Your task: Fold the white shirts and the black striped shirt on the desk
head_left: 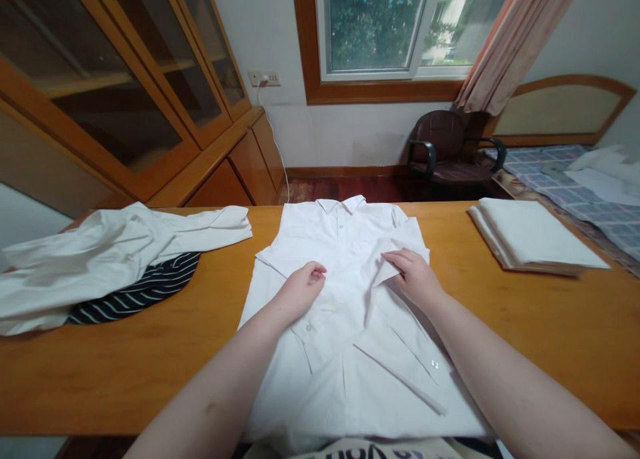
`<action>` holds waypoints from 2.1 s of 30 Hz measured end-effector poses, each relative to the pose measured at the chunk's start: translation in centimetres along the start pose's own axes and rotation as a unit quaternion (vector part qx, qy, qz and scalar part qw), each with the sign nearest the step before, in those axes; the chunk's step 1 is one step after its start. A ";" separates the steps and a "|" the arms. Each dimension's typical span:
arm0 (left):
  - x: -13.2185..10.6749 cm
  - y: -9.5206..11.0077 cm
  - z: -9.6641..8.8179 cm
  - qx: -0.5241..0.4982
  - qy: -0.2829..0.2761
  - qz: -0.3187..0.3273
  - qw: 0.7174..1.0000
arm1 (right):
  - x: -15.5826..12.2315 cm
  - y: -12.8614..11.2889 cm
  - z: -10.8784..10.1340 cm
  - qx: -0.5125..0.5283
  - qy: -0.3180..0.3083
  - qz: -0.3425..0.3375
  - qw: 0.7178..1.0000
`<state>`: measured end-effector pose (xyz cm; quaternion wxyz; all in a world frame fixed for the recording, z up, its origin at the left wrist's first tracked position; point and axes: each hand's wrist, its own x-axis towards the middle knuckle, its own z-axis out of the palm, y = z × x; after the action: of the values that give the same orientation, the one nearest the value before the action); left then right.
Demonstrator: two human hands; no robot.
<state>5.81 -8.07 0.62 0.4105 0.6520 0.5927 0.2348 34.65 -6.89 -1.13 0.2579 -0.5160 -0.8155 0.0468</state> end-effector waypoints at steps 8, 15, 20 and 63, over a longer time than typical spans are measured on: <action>0.3 0.0 0.3 -0.068 -0.056 -0.012 0.996 | 0.0 -0.8 0.1 0.052 -0.077 -0.104 0.990; 0.5 0.1 -3.0 -0.114 -0.118 -0.088 0.983 | -0.1 -1.3 0.2 0.082 -0.106 -0.111 0.985; 0.4 -0.7 -4.9 -0.045 -0.154 -0.108 0.981 | -0.1 -2.2 -0.5 0.094 -0.146 -0.090 0.981; 1.4 -2.9 -5.4 0.260 -0.041 -0.117 0.958 | 1.1 4.4 -1.5 -0.050 -0.039 0.368 0.928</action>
<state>0.13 -5.49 1.02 0.2757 0.6715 0.6878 -0.0037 38.56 -4.20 -0.89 0.1647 -0.7898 -0.5790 0.1180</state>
